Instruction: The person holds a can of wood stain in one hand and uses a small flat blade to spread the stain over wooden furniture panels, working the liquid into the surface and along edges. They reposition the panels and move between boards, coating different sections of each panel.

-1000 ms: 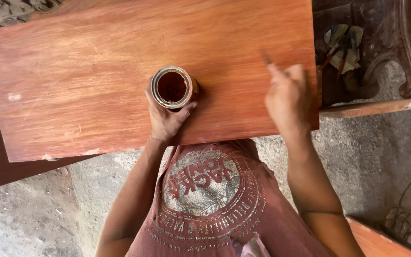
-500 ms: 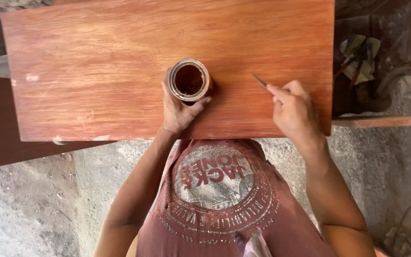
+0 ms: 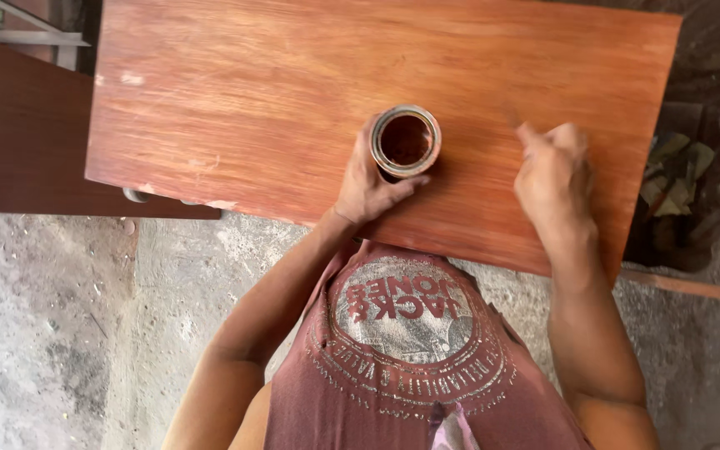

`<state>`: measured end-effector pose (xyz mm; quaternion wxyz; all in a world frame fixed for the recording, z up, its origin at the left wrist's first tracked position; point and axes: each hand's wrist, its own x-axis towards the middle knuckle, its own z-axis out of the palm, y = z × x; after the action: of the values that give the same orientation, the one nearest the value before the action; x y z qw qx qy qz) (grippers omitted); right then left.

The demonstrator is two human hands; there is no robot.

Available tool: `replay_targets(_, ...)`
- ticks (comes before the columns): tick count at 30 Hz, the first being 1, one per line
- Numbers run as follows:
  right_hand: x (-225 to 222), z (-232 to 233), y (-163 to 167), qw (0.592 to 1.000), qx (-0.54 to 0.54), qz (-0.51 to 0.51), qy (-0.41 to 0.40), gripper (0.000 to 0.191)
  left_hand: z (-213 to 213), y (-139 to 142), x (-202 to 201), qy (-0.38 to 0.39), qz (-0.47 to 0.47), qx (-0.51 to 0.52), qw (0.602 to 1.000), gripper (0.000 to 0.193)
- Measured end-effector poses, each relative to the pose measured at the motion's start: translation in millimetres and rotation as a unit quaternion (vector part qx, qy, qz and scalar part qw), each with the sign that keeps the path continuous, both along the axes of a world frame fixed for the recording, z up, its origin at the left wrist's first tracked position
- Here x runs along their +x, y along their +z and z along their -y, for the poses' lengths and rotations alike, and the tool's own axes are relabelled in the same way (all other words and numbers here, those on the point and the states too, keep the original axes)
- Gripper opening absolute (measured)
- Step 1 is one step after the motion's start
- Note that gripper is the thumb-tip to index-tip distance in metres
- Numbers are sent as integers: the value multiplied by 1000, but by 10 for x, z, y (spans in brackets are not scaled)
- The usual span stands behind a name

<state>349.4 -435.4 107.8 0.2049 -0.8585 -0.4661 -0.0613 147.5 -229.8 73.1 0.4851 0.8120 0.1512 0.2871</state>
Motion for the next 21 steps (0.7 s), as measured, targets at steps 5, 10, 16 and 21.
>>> replay_targets(5,-274,6,669,989,52,-108,89,27,-36,18,-44,18,27,43,999,106)
replay_targets(10,-471,34,1308,989,21,48,139,27,-10,17,-97,95,36,127,987,104)
replay_targets(16,-774,-246,1449,953,-79,222,187,24,55,104,-96,78,74,158,982,101)
replay_targets(21,-1079,-675,1290,926,-116,301,197,15,32,236,-141,73,88,141,983,96)
